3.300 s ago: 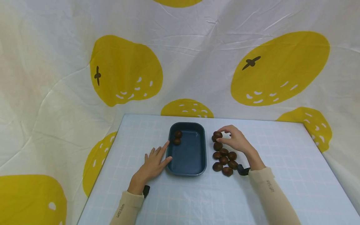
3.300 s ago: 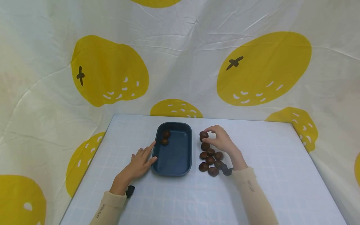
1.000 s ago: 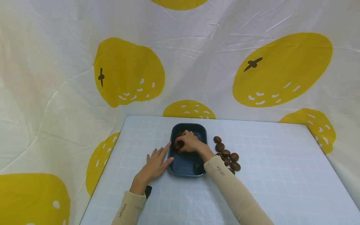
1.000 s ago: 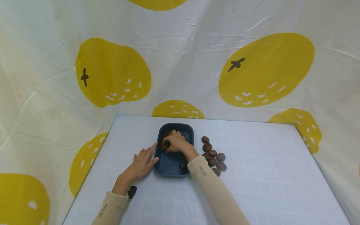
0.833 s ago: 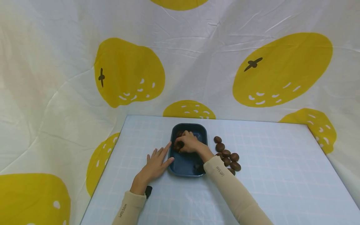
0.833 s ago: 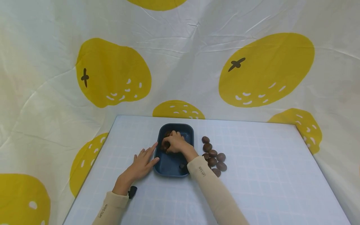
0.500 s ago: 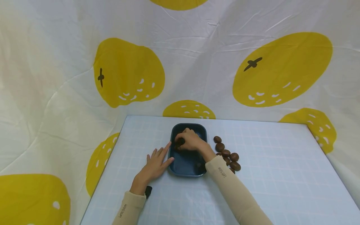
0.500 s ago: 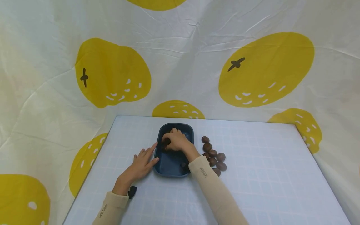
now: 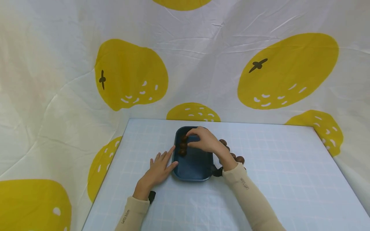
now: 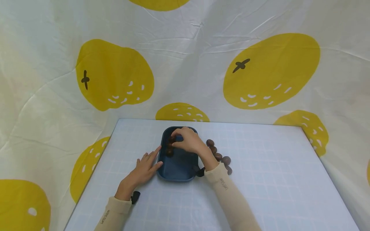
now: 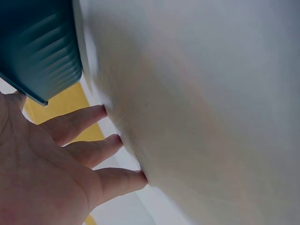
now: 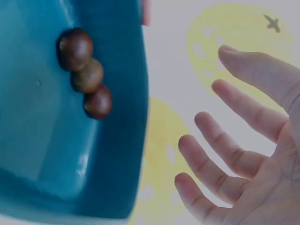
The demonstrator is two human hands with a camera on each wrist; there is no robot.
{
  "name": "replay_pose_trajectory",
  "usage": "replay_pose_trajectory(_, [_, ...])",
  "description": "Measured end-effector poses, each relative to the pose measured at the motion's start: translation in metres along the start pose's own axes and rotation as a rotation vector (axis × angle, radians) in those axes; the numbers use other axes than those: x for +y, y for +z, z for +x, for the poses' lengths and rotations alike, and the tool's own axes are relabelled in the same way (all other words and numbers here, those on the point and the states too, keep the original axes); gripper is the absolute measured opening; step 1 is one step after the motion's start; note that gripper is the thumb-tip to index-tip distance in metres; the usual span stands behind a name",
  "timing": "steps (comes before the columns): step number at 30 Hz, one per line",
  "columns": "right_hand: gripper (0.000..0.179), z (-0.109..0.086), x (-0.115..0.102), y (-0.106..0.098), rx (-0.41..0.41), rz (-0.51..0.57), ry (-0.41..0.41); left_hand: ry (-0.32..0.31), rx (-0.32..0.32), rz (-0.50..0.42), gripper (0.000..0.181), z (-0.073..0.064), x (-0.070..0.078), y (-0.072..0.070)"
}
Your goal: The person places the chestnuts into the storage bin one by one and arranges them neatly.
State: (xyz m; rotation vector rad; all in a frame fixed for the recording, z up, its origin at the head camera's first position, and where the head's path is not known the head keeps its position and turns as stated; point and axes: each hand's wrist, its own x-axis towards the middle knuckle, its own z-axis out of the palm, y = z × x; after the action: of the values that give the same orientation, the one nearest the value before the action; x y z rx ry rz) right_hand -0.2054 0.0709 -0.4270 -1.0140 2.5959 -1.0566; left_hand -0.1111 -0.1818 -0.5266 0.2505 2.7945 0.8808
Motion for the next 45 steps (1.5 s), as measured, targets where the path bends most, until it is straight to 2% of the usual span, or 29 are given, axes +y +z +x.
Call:
replay_pose_trajectory(7, [0.034, -0.029, -0.002, -0.017, 0.087, 0.072, 0.041, 0.004, 0.005, -0.009, 0.07, 0.0, 0.0, 0.0])
replay_pose_trajectory(18, [0.03, -0.077, 0.014, -0.041, 0.185, 0.081, 0.136, 0.011, 0.0, -0.011, 0.07, 0.0, 0.0, 0.0])
replay_pose_trajectory(31, [0.03, -0.142, 0.074, -0.05, 0.25, 0.093, 0.192, 0.011, 0.002, -0.024, 0.069, -0.002, 0.001, -0.001])
replay_pose_trajectory(35, [0.032, -0.159, 0.093, -0.047, 0.25, 0.108, 0.245, 0.01, 0.001, -0.026, 0.069, -0.003, 0.001, -0.002])
replay_pose_trajectory(41, [0.036, -0.176, 0.116, -0.041, 0.228, 0.134, 0.324, 0.017, 0.007, -0.027, 0.069, -0.003, 0.001, -0.002])
replay_pose_trajectory(45, [0.039, -0.182, 0.13, -0.038, 0.216, 0.141, 0.336, 0.019, 0.007, -0.029, 0.069, -0.002, 0.002, -0.001])
